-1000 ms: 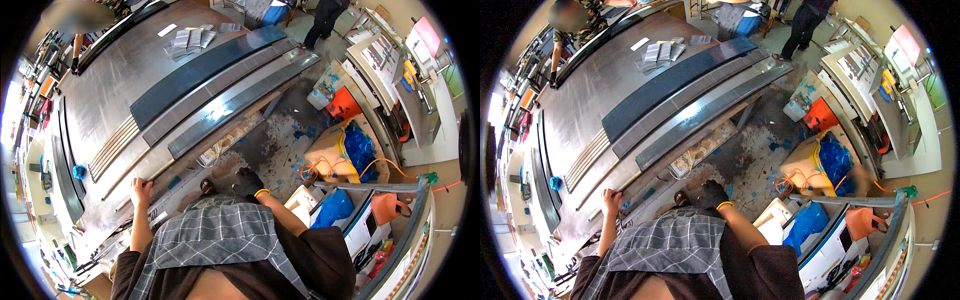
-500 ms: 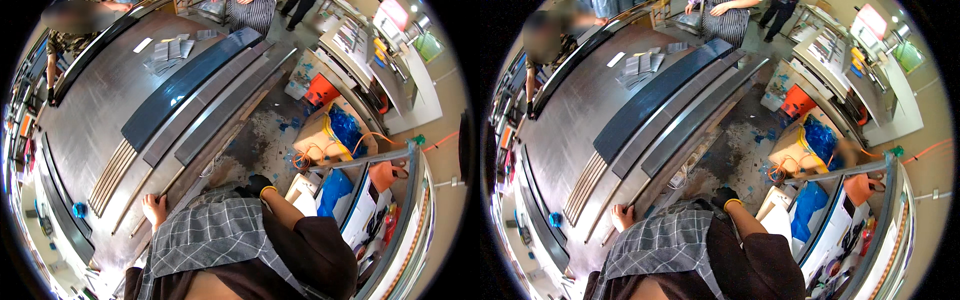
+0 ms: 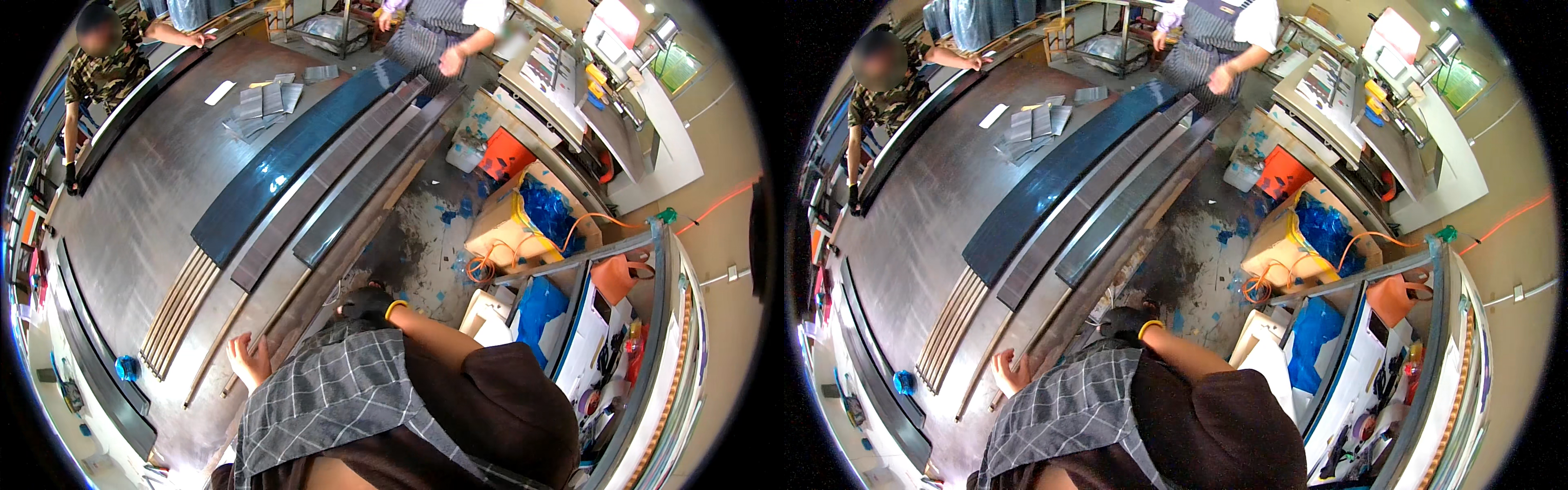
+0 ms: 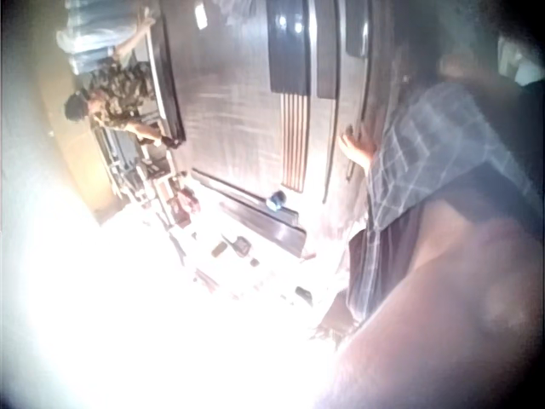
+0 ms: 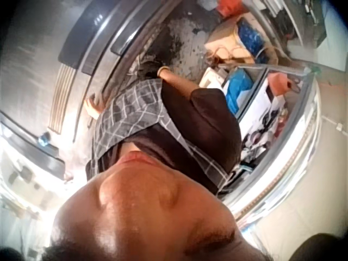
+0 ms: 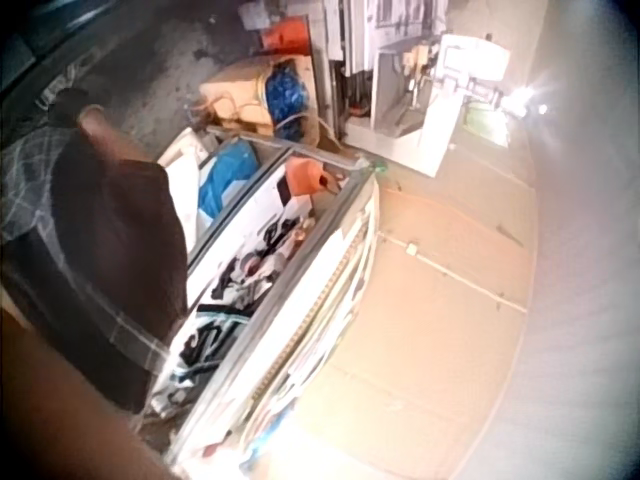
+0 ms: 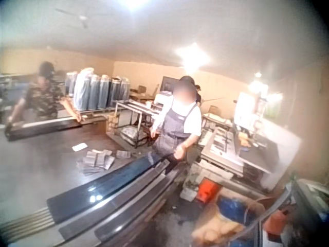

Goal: The person peels a blue protective film from long metal strips and small metal rectangles, then stacks the strips together on a metal table.

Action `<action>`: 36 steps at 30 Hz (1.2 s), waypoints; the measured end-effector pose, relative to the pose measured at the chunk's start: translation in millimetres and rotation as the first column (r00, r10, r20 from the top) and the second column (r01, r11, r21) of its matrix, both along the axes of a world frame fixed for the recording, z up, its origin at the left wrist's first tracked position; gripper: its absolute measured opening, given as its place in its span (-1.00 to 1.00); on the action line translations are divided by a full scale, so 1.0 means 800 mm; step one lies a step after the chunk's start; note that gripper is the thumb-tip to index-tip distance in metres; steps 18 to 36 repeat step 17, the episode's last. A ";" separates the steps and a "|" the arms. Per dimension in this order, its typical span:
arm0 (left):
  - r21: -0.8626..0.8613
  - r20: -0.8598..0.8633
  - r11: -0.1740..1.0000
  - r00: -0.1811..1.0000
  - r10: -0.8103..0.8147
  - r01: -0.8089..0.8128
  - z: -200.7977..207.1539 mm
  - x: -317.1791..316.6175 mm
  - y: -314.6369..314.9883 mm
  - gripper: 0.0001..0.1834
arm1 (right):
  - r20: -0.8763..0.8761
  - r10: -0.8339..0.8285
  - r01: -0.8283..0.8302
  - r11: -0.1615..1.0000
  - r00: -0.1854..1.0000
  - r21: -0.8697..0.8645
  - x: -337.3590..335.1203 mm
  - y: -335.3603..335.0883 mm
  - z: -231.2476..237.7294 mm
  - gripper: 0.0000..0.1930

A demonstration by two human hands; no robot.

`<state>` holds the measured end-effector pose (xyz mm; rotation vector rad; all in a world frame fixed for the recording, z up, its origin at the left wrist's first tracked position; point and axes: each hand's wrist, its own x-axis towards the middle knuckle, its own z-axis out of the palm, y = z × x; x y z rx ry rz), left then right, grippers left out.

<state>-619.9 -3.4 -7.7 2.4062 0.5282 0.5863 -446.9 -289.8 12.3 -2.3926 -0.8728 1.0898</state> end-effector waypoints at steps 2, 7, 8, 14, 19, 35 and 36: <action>-0.068 0.048 0.998 0.999 0.013 -0.010 -0.004 -0.019 -0.004 -0.74 | -0.041 -0.039 0.041 0.997 0.998 0.059 0.002 0.018 0.020 -0.51; -0.121 -0.001 0.986 0.993 0.115 -0.114 -0.035 -0.066 -0.001 -0.80 | -0.060 0.068 -0.061 0.992 0.996 0.108 0.002 0.045 -0.006 -0.51; -0.114 -0.008 0.982 0.988 0.152 -0.152 -0.035 -0.071 0.000 -0.80 | -0.064 0.080 -0.074 0.992 0.995 0.099 0.002 0.051 -0.007 -0.52; -0.081 0.036 0.945 0.946 0.321 -0.318 -0.017 -0.074 -0.005 -0.87 | -0.074 0.133 -0.132 0.991 0.988 0.018 0.001 0.063 0.024 -0.51; -0.063 0.038 0.899 0.899 0.436 -0.434 -0.012 -0.081 -0.004 -0.87 | -0.109 0.228 -0.233 0.972 0.968 -0.036 0.007 0.071 -0.001 -0.48; -0.063 0.038 0.899 0.899 0.436 -0.434 -0.012 -0.081 -0.004 -0.87 | -0.109 0.228 -0.233 0.972 0.968 -0.036 0.007 0.071 -0.001 -0.48; -0.063 0.038 0.899 0.899 0.436 -0.434 -0.012 -0.081 -0.004 -0.87 | -0.109 0.228 -0.233 0.972 0.968 -0.036 0.007 0.071 -0.001 -0.48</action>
